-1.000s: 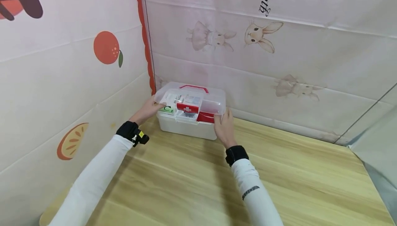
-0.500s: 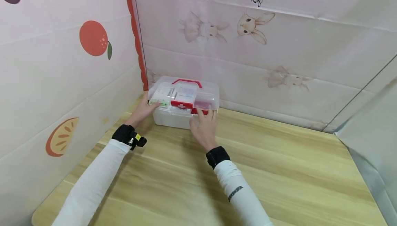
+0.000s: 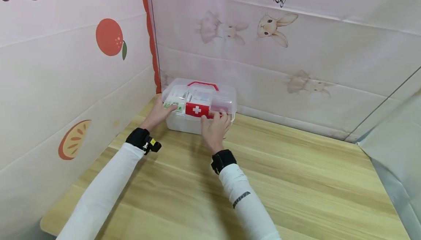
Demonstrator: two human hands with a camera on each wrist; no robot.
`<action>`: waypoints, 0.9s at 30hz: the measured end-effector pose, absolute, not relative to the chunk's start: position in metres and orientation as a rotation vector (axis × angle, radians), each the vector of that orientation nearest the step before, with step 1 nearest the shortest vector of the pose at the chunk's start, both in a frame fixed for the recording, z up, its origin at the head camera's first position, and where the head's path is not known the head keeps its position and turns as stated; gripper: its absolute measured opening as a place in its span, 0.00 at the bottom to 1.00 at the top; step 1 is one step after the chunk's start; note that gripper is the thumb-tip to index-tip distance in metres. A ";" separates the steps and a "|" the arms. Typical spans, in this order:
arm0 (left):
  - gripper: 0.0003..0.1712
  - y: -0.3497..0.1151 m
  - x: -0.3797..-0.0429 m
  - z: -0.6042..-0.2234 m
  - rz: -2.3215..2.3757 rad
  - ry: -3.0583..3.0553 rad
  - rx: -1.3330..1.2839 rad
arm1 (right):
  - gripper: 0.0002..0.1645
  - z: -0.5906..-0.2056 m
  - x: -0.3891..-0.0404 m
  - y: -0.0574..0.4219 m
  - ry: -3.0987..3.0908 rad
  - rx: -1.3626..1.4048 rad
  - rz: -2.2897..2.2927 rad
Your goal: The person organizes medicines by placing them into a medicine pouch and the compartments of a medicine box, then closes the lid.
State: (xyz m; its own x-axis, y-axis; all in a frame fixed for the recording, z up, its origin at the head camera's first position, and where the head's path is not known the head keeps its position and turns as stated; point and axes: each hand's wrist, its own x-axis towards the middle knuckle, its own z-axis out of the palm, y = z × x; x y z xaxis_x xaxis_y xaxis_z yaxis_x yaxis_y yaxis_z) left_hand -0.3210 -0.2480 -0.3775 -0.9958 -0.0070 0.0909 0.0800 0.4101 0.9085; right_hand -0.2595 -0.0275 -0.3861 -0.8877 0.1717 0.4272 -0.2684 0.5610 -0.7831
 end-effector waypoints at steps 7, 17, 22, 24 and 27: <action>0.49 -0.248 -0.324 -0.386 -1.626 -2.591 -0.063 | 0.12 -0.387 -0.256 -0.026 -2.314 0.069 1.335; 0.50 -0.256 -0.319 -0.402 -1.794 -2.472 -0.346 | 0.15 -0.407 -0.238 -0.011 -2.349 0.333 1.094; 0.50 -0.259 -0.316 -0.405 -1.811 -2.476 -0.340 | 0.10 -0.411 -0.236 0.007 -2.277 0.520 0.774; 0.50 -0.259 -0.315 -0.405 -1.816 -2.481 -0.340 | 0.08 -0.413 -0.239 0.016 -2.219 0.568 0.652; 0.50 -0.259 -0.314 -0.405 -1.805 -2.492 -0.342 | 0.05 -0.418 -0.243 0.027 -2.150 0.592 0.528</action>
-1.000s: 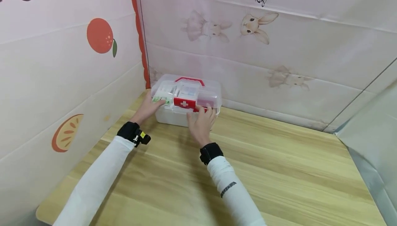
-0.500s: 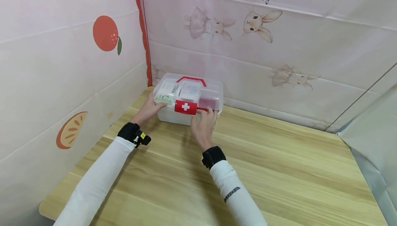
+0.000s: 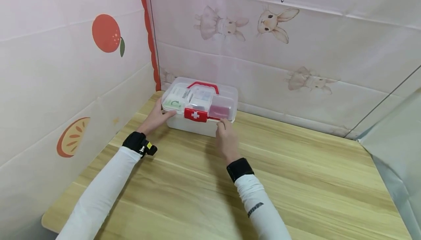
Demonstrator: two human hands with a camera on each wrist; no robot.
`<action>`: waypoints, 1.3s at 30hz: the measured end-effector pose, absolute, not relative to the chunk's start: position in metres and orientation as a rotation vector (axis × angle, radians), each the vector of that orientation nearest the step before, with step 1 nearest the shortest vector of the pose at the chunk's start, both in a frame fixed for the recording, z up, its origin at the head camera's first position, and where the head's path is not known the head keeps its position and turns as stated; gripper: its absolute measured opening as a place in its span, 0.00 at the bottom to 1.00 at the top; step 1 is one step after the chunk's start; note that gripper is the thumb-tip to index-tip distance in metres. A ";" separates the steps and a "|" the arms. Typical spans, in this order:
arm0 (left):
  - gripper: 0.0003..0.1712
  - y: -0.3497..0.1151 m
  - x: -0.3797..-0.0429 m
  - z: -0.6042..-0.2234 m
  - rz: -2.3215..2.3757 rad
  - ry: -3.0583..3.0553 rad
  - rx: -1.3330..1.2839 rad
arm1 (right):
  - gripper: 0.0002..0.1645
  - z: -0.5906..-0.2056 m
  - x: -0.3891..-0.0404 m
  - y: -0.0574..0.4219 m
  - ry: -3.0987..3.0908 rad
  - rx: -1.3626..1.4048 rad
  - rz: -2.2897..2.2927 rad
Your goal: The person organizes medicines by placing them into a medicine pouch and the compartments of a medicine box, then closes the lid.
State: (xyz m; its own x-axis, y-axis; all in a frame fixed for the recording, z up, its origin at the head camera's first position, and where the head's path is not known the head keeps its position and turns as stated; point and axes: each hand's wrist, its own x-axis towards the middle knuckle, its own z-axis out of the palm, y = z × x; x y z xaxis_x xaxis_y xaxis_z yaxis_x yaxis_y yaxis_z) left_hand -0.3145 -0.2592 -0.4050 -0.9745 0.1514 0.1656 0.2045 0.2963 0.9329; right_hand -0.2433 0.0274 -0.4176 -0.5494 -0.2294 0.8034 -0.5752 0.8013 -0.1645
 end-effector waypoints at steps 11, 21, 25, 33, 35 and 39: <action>0.50 -0.257 -0.317 -0.402 -1.737 -2.535 -0.394 | 0.19 -0.434 -0.263 0.048 -2.079 0.299 0.794; 0.51 -0.256 -0.318 -0.399 -1.803 -2.483 -0.372 | 0.36 -0.420 -0.271 0.049 -2.166 0.229 1.331; 0.50 -0.253 -0.313 -0.393 -1.842 -2.418 -0.374 | 0.37 -0.417 -0.276 0.048 -2.178 0.246 1.415; 0.54 -0.249 -0.302 -0.391 -1.803 -2.372 -0.369 | 0.46 -0.418 -0.276 0.049 -2.328 0.294 1.383; 0.54 -0.249 -0.307 -0.402 -1.793 -2.366 -0.361 | 0.48 -0.419 -0.274 0.052 -2.356 0.296 1.396; 0.54 -0.248 -0.306 -0.418 -1.784 -2.353 -0.338 | 0.53 -0.424 -0.268 0.056 -2.398 0.328 1.420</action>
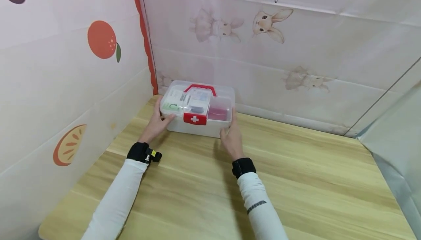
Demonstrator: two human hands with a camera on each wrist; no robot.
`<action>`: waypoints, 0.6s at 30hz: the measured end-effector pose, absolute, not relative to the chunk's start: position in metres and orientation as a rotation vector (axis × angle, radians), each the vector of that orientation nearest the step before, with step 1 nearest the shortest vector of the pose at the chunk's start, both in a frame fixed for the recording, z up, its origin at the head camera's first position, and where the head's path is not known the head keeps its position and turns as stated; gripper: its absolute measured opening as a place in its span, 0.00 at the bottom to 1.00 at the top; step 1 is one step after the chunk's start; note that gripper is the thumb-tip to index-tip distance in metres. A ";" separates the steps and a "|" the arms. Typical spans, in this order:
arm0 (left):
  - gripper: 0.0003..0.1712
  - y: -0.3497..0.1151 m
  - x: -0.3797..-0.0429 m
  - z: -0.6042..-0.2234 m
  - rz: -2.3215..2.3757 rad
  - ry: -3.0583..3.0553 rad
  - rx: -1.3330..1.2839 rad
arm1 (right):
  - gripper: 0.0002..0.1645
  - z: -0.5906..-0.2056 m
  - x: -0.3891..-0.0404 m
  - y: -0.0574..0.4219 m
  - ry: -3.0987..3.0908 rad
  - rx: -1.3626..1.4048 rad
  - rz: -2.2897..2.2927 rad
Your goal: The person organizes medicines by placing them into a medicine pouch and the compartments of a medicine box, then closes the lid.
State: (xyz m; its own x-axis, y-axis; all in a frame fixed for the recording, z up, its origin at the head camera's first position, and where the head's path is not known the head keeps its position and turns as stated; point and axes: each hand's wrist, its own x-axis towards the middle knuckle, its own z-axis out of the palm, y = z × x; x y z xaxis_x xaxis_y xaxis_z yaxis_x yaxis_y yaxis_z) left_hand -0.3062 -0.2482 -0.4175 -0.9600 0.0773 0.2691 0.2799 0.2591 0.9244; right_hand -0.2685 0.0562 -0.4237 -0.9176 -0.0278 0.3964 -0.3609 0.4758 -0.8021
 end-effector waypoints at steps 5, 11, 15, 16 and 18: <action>0.57 -0.248 -0.302 -0.421 -1.800 -2.301 -0.358 | 0.57 -0.421 -0.266 0.060 -2.453 0.364 1.465; 0.58 -0.251 -0.302 -0.417 -1.830 -2.311 -0.399 | 0.61 -0.416 -0.264 0.060 -2.532 0.356 1.501; 0.58 -0.251 -0.293 -0.407 -1.893 -2.324 -0.404 | 0.61 -0.419 -0.263 0.061 -2.535 0.364 1.515; 0.57 -0.250 -0.290 -0.404 -1.902 -2.327 -0.408 | 0.60 -0.419 -0.262 0.062 -2.516 0.376 1.527; 0.56 -0.247 -0.287 -0.397 -1.907 -2.332 -0.422 | 0.60 -0.421 -0.262 0.064 -2.465 0.406 1.549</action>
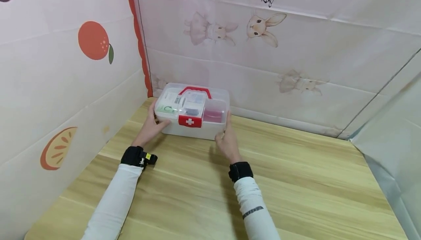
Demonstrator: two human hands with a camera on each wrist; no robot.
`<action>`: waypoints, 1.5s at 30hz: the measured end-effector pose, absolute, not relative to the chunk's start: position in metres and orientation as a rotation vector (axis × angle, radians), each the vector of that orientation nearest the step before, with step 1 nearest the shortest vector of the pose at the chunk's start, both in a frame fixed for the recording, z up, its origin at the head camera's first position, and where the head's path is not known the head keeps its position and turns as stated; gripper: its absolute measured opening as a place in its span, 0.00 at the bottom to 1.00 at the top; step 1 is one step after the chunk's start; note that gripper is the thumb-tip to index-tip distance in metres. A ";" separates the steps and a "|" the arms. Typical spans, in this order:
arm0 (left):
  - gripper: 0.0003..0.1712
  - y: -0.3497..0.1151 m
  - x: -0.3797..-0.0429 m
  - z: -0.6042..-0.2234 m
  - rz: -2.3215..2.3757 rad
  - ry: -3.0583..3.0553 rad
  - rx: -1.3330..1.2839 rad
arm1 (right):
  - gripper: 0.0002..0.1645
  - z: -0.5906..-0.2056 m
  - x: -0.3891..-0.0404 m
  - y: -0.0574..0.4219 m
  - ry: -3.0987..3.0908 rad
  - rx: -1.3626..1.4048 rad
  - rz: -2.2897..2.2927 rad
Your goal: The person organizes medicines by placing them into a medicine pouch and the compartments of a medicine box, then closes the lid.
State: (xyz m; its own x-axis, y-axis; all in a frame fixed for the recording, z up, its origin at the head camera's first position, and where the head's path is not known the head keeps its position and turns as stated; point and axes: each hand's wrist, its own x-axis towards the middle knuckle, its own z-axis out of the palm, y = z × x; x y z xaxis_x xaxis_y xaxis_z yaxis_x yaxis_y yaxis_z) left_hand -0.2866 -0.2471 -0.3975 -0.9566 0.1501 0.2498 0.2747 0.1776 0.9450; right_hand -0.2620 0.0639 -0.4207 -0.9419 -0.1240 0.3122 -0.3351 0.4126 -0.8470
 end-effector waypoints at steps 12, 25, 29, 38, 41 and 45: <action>0.53 -0.250 -0.286 -0.389 -1.869 -2.394 -0.400 | 0.60 -0.405 -0.246 0.063 -2.375 0.496 1.717; 0.58 -0.261 -0.298 -0.427 -1.736 -2.432 -0.463 | 0.66 -0.428 -0.250 0.072 -2.542 0.446 1.756; 0.59 -0.262 -0.300 -0.422 -1.696 -2.441 -0.463 | 0.67 -0.425 -0.254 0.075 -2.543 0.478 1.735; 0.58 -0.260 -0.298 -0.409 -1.631 -2.512 -0.476 | 0.63 -0.392 -0.236 0.076 -2.579 0.462 1.760; 0.57 -0.260 -0.296 -0.406 -1.638 -2.528 -0.479 | 0.63 -0.392 -0.233 0.078 -2.580 0.481 1.736; 0.56 -0.259 -0.291 -0.401 -1.650 -2.559 -0.485 | 0.64 -0.392 -0.229 0.083 -2.584 0.495 1.705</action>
State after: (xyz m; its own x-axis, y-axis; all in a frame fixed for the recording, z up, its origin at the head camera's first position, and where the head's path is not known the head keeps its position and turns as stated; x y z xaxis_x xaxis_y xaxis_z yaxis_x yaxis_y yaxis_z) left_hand -0.2914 -0.2585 -0.4011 -0.9489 0.2297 0.2165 0.2920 0.3784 0.8784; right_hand -0.2294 0.0829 -0.3919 -0.9502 -0.2567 0.1767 -0.2635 0.3589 -0.8954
